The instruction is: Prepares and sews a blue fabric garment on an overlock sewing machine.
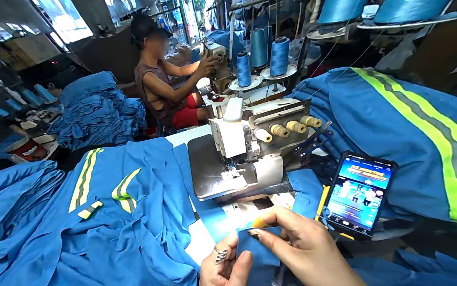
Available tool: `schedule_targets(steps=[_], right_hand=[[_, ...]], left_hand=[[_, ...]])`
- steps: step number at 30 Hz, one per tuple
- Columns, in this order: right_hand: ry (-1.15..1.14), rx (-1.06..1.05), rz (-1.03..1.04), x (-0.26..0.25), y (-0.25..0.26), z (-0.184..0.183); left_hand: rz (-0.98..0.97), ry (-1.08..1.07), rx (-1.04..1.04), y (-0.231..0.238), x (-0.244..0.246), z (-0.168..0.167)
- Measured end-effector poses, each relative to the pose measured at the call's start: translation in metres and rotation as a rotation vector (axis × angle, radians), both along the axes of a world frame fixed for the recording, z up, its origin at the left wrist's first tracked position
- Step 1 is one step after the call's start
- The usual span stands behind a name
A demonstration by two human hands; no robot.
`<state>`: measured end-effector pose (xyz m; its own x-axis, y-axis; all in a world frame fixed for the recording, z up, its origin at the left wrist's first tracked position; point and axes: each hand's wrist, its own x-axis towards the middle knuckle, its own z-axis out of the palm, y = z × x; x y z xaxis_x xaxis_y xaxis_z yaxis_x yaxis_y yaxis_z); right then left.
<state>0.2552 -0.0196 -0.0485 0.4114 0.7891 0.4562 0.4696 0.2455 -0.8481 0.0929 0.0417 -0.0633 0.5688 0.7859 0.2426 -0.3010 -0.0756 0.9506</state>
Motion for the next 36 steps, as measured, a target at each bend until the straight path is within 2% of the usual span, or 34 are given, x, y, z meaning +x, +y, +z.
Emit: schedule_targets(steps=[4, 9, 12, 13, 14, 16, 18, 21, 24, 33, 36], right_hand=[[0.047, 0.025, -0.013, 0.003, 0.012, -0.006], [0.559, -0.061, 0.25, 0.02, 0.042, -0.006], [0.608, -0.121, 0.148, 0.025, 0.061, -0.02], [0.611, -0.13, 0.104, 0.024, 0.064, -0.023], [0.619, -0.137, 0.07, 0.023, 0.067, -0.026], [0.623, -0.132, 0.032, 0.022, 0.067, -0.031], [0.633, -0.139, 0.027, 0.022, 0.063, -0.034], [0.607, -0.139, 0.014, 0.026, 0.056, -0.033], [0.538, -0.125, -0.041, 0.03, 0.053, -0.034], [0.331, -0.125, -0.212, 0.038, 0.07, -0.037], [0.271, -0.159, -0.267, 0.041, 0.078, -0.032]], left_hand=[[0.062, 0.132, 0.221, 0.027, 0.006, 0.01], [-0.058, 0.262, 0.662, 0.114, 0.025, 0.023], [-0.07, 0.409, 0.633, 0.15, 0.046, 0.02], [-0.027, 0.478, 0.64, 0.155, 0.053, 0.015], [0.04, 0.53, 0.739, 0.156, 0.057, 0.008], [0.255, 0.516, 1.053, 0.145, 0.063, -0.008], [0.476, 0.553, 1.233, 0.119, 0.066, -0.017], [0.643, 0.744, 1.264, 0.072, 0.07, -0.028], [0.646, 0.863, 1.248, 0.054, 0.077, -0.029], [0.674, 0.615, 1.198, 0.081, 0.086, -0.034], [0.632, 0.631, 1.157, 0.092, 0.088, -0.029]])
